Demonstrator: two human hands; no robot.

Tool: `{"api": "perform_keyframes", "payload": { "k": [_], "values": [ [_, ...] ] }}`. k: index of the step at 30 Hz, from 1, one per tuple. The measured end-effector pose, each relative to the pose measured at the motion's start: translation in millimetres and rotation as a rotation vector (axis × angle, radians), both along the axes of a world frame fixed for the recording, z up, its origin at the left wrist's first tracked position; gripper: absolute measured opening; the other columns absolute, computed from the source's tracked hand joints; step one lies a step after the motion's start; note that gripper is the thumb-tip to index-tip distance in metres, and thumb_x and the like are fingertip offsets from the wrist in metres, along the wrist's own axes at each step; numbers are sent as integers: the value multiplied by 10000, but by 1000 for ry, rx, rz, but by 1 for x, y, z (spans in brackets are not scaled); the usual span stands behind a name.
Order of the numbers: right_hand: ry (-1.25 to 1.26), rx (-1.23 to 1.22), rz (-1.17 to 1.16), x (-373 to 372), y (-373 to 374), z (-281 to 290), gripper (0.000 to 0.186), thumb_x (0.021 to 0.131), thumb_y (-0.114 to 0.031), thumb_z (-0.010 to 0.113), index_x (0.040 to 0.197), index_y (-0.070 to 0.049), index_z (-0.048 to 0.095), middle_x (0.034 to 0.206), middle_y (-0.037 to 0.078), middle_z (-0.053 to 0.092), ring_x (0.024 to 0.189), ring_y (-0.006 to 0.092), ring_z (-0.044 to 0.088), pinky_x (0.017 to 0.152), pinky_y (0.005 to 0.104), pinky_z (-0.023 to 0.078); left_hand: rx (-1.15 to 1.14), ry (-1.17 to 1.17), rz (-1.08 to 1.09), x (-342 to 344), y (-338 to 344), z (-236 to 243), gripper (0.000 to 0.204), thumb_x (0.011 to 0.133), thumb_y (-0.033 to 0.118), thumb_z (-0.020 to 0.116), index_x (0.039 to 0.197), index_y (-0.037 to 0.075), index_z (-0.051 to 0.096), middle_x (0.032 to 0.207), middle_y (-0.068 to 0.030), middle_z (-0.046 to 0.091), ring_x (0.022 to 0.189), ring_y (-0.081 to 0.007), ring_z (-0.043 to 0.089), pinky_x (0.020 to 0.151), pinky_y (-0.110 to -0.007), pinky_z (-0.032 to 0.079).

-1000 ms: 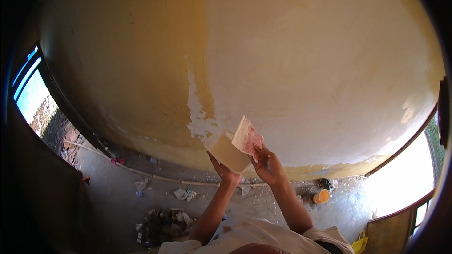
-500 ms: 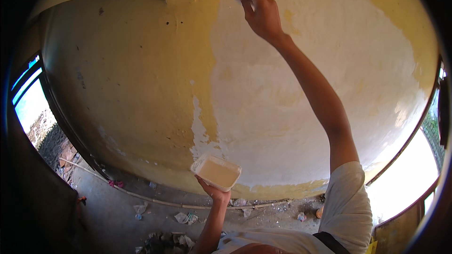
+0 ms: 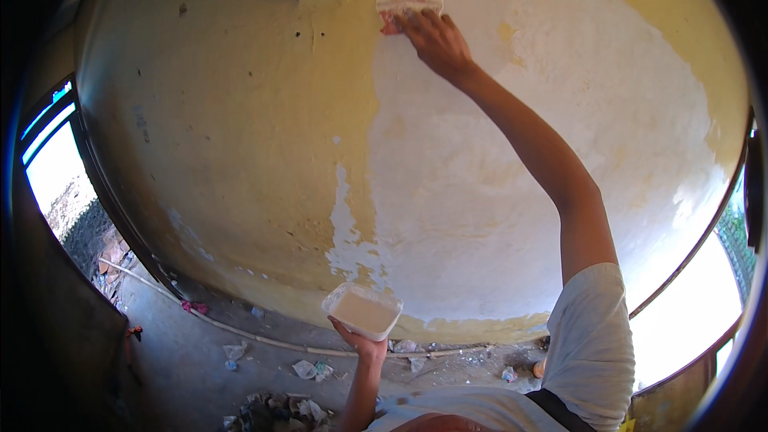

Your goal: The person patches a wall by repeatedly dipping a scraper into a container of white compound and spreading it over damaged areas on a yellow wall.

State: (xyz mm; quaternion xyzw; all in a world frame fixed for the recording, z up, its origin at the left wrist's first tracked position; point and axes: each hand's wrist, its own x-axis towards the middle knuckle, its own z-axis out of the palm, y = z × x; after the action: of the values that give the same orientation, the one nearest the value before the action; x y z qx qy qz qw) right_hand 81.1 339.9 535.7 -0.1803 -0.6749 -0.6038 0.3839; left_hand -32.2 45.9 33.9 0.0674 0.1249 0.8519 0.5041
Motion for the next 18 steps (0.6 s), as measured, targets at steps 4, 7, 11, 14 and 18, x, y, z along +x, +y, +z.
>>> {"api": "perform_keyframes", "payload": {
  "k": [4, 7, 11, 14, 18],
  "values": [
    [-93, -146, 44, 14, -16, -70, 545, 840, -52, 642, 1380, -122, 620, 1299, 94, 647, 1161, 279, 618, 882, 436, 539, -45, -3, -8, 4, -4, -1, 714, 1008, 726, 360, 1507, 224, 456, 1467, -6, 529, 1357, -260, 515, 1141, -488, 429],
    [-81, -119, 91, 20, -36, -54, 470, 897, -93, 616, 1364, -131, 588, 1288, 89, 614, 1203, 276, 594, 897, 452, 552, -63, -9, 25, 4, -10, 0, 716, 1007, 728, 364, 1504, 221, 458, 1455, -4, 537, 1347, -257, 521, 1134, -482, 436],
    [42, 43, 209, 24, -42, 47, 544, 813, 16, 629, 1322, -172, 667, 1253, 65, 686, 1161, 267, 637, 874, 425, 531, -48, -10, -2, 5, -6, -10, 713, 1007, 726, 371, 1499, 219, 460, 1441, -1, 544, 1335, -251, 529, 1122, -473, 447],
    [121, 103, 252, 25, -40, 116, 345, 947, -62, 529, 1192, -214, 719, 1064, 67, 730, 1026, 260, 667, 897, 455, 529, -44, -4, -35, 10, -2, -7, 717, 1005, 728, 375, 1497, 214, 461, 1438, -2, 545, 1331, -250, 533, 1118, -468, 451],
    [133, -113, 169, 27, -35, 142, 361, 925, -32, 541, 1191, -200, 719, 1063, 66, 729, 1035, 264, 665, 896, 457, 538, -45, 11, -38, 14, -4, -1, 724, 1003, 730, 375, 1499, 210, 457, 1434, -6, 547, 1329, -250, 534, 1116, -464, 453]
  ]
}}
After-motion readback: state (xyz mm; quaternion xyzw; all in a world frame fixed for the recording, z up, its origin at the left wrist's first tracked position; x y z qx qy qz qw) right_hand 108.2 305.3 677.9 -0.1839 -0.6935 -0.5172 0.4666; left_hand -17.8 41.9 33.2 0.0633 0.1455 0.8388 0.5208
